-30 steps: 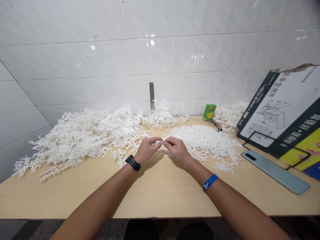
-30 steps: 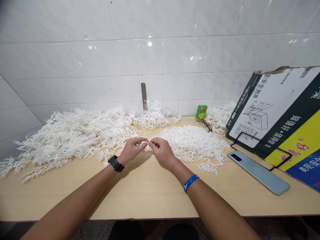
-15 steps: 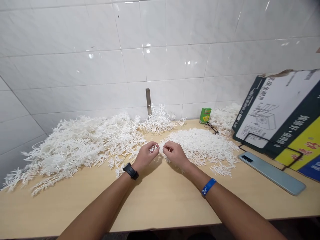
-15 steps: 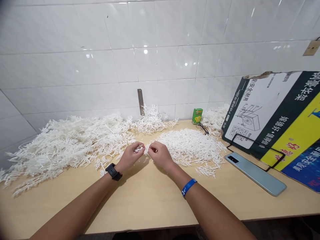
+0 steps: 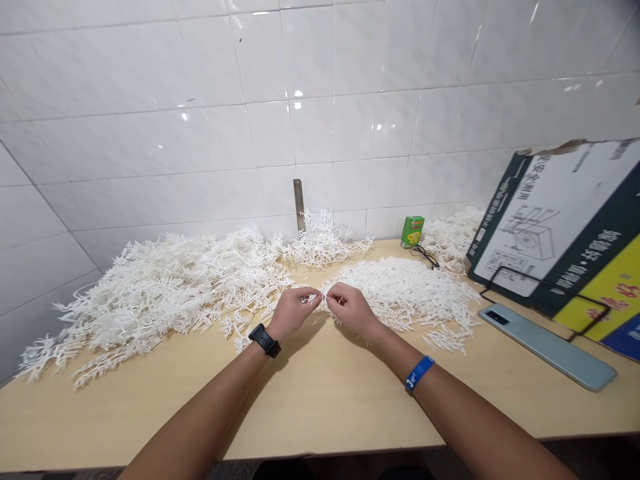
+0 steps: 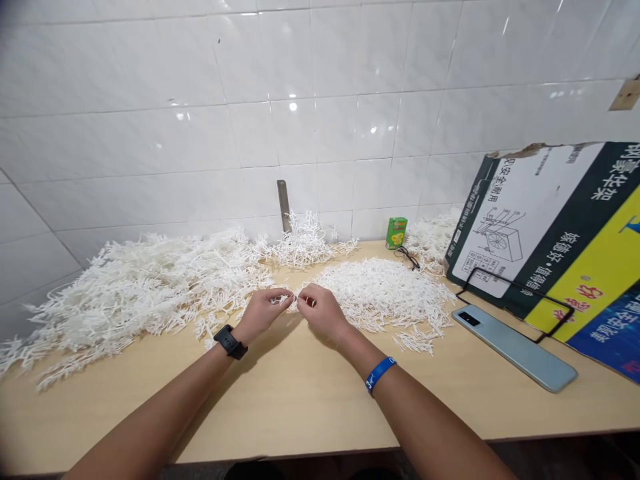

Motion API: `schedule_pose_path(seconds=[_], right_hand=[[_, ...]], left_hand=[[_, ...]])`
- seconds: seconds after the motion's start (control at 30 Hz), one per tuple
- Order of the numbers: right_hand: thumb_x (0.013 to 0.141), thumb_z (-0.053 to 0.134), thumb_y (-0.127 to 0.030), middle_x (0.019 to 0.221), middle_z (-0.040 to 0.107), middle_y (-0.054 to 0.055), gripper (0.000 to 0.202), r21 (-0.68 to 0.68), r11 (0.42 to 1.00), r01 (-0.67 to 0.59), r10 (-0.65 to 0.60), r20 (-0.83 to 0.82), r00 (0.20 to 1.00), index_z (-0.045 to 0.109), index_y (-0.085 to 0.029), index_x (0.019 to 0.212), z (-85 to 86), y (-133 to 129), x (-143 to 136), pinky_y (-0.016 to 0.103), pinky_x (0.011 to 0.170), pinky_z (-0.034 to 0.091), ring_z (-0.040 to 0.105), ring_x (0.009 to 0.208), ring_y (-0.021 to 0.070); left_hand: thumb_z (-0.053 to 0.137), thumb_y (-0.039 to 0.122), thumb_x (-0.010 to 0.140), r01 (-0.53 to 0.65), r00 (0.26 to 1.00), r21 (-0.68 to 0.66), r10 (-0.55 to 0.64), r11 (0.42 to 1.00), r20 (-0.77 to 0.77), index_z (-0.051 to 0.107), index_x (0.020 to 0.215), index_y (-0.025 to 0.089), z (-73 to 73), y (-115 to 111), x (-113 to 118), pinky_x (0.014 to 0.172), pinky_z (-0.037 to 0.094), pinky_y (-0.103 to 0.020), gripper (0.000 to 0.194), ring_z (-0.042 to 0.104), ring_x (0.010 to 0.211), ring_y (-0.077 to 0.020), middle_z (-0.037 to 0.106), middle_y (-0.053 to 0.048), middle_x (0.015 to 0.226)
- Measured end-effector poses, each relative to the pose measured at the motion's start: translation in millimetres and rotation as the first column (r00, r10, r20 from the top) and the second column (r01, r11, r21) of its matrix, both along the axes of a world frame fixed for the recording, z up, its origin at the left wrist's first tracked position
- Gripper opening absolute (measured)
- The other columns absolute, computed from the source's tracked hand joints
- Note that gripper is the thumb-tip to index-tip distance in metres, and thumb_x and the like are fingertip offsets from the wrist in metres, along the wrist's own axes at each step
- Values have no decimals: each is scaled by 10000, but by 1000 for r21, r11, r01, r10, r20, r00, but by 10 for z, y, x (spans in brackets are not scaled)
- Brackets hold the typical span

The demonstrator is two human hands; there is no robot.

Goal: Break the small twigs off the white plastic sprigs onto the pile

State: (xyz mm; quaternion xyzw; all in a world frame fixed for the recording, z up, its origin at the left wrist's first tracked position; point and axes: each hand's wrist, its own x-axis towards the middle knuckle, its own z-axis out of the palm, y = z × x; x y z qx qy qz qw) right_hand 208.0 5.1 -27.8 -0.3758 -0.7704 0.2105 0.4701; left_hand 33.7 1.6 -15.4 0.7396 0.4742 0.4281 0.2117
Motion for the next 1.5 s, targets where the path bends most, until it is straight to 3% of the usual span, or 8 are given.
schedule_pose_path(seconds=[0.13, 0.23, 0.33, 0.43, 0.57, 0.7, 1.1, 1.5], right_hand=[[823, 500, -203, 666, 529, -5, 202, -5, 986, 167, -167, 22, 986, 496, -196, 621, -15, 51, 43, 264, 604, 335, 485, 640, 138], [850, 527, -285, 588, 455, -15, 333, -22, 923, 383, -381, 70, 922, 385, -201, 560, -30, 108, 123, 277, 560, 272, 407, 568, 133], [888, 526, -407, 551, 408, -17, 462, -34, 881, 472, -468, 81, 880, 319, -202, 529, -28, 139, 182, 289, 538, 235, 357, 528, 127], [925, 481, -456, 556, 424, -14, 488, -33, 915, 402, -401, 35, 915, 351, -200, 530, -6, 123, 161, 287, 551, 266, 393, 548, 130], [896, 550, -412, 730, 598, 12, 298, -79, 991, 105, -108, -32, 994, 598, -188, 705, 1, 66, 46, 271, 635, 379, 524, 678, 145], [852, 591, -308, 897, 675, 43, 155, -159, 986, -58, 47, -72, 996, 687, -189, 878, -41, 37, -36, 275, 699, 434, 584, 777, 159], [820, 496, -188, 726, 559, -10, 113, -85, 996, -4, 4, -3, 1000, 573, -182, 738, -50, 41, -26, 254, 632, 386, 503, 659, 128], [845, 477, -185, 751, 568, -4, 127, -39, 998, 59, -57, 60, 997, 575, -189, 764, -47, 34, -4, 259, 632, 374, 508, 676, 135]], left_hand=[[619, 418, 822, -31, 999, 10, 31, 999, 13, 735, 848, 200, -33, 38, -49, 717, 484, -292, 248, 651, 762, -190, 754, -43, 871], [616, 428, 824, -38, 999, 6, 38, 999, -19, 698, 1031, 206, -24, 38, -80, 694, 469, -290, 315, 599, 693, -161, 724, -26, 867], [598, 422, 840, -12, 999, -14, 12, 1000, -33, 632, 1160, 203, 3, 10, -78, 703, 457, -286, 390, 571, 707, -154, 680, -19, 854], [579, 405, 856, 35, 997, -19, -36, 999, -63, 598, 1211, 200, 10, -24, -52, 710, 444, -287, 410, 556, 723, -156, 651, -19, 853], [480, 302, 902, 149, 988, -12, -150, 989, -42, 576, 1219, 196, -23, -42, -22, 788, 456, -305, 348, 588, 847, -176, 664, -47, 1008], [446, 264, 913, 204, 979, 16, -204, 979, 7, 583, 1151, 193, -42, -39, -7, 877, 452, -320, 284, 597, 986, -199, 658, -59, 1111], [477, 301, 901, 135, 991, 26, -135, 991, 19, 581, 877, 176, -64, 10, -2, 755, 424, -270, 165, 561, 818, -163, 624, -21, 862], [490, 343, 896, 40, 993, 12, -39, 999, -109, 563, 888, 198, -54, 19, -19, 705, 400, -286, 162, 547, 752, -161, 622, -3, 822]])
